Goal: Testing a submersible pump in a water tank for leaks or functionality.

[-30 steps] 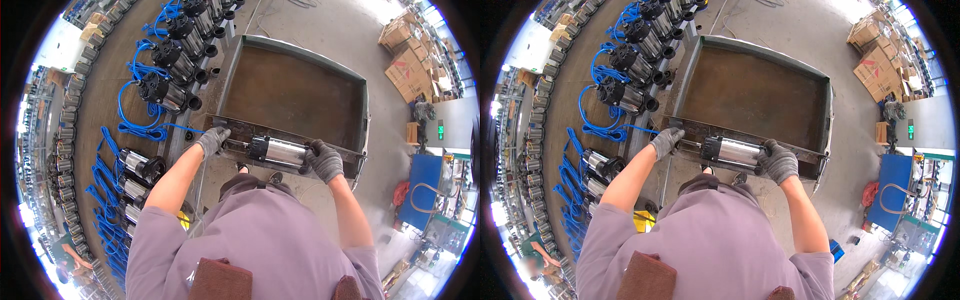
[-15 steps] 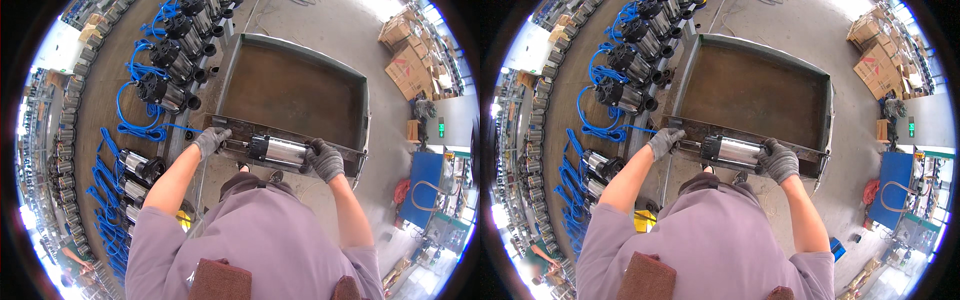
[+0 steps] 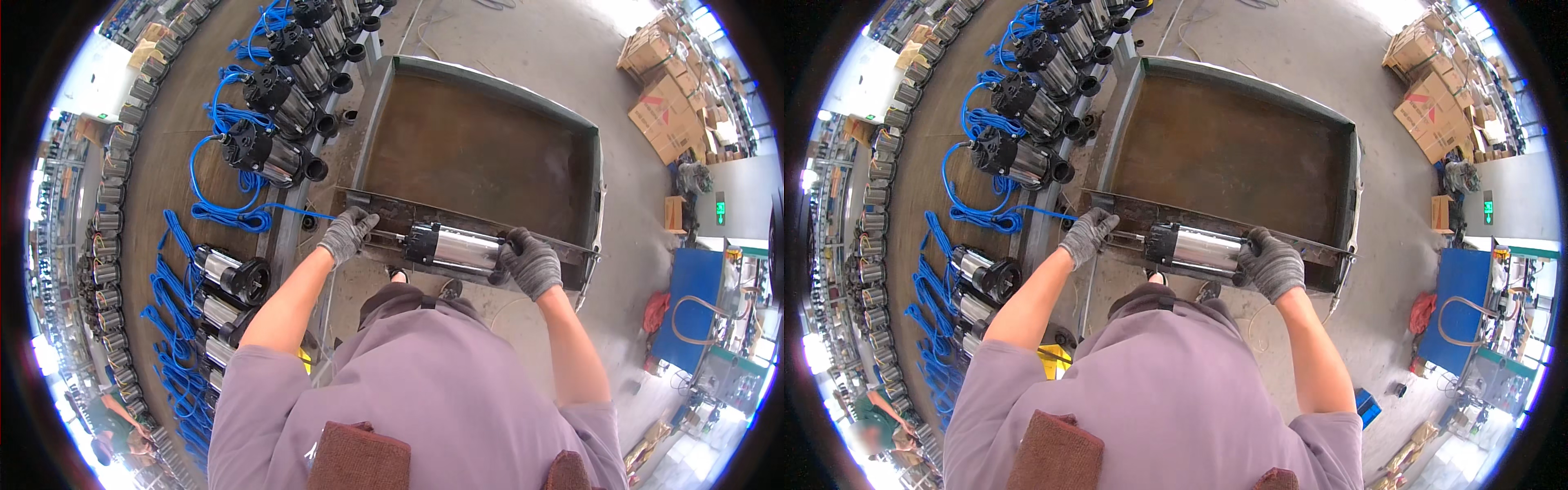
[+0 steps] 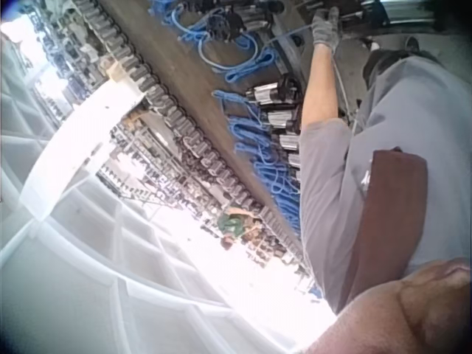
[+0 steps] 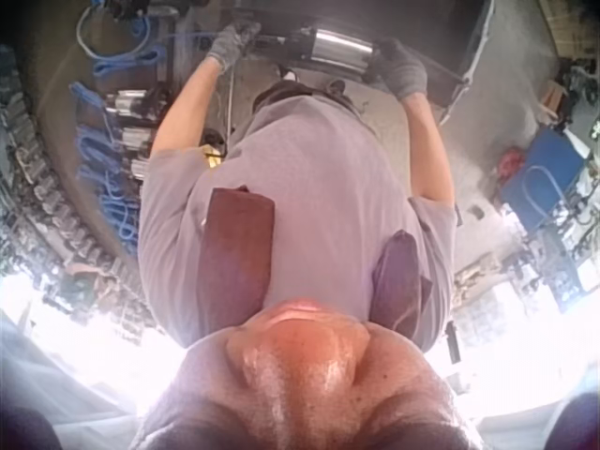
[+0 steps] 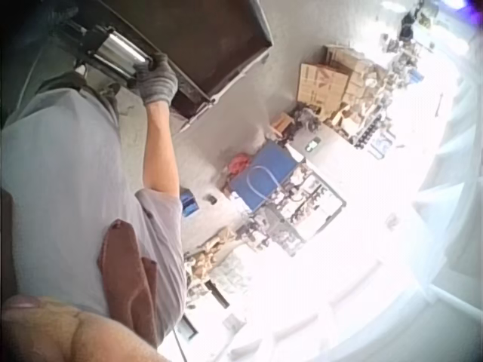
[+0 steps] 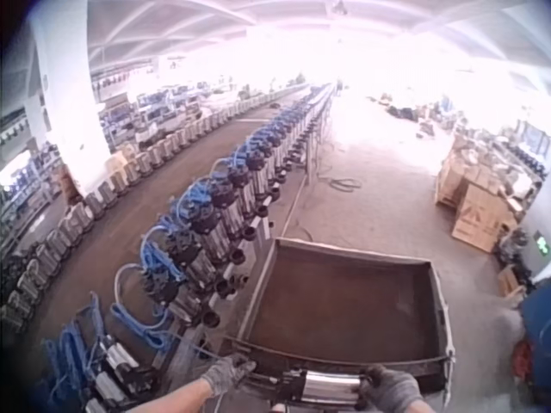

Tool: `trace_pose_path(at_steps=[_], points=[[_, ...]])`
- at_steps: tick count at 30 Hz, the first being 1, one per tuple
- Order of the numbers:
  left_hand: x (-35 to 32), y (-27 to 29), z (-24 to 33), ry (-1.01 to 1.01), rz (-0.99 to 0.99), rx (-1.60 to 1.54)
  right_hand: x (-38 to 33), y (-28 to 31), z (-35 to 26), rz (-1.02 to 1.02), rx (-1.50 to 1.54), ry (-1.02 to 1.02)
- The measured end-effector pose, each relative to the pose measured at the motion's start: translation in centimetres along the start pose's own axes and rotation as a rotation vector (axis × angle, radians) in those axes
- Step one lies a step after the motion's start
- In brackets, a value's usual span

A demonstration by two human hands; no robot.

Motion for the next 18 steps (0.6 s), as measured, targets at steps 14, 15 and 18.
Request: trace_pose_path(at_steps=[14, 15, 18], points=[[-3.2, 0.0, -0.9, -0.078, -0.076, -0.513, 0.0, 0.1, 0.2, -0.005, -0.008, -0.014], [-3.1, -0.1, -1.1, -0.11, -0.099, -0.506, 0.1, 0.1, 0.3, -0.014, -0.012, -0.034], [-1.5, 0.3, -2.9, -0.059, -0.123, -0.194, 0.1, 0.1, 0.4, -0.032, -0.006, -0.065]])
Point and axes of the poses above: each hand's wrist, its own x-axis towards the middle knuckle, its own y-axis out of the back of the hand, z = x × y, the point moved 4 cm from there along x, towards the middle knuckle, and after that the axes turned 15 degrees about x, right-handed, at the moved point
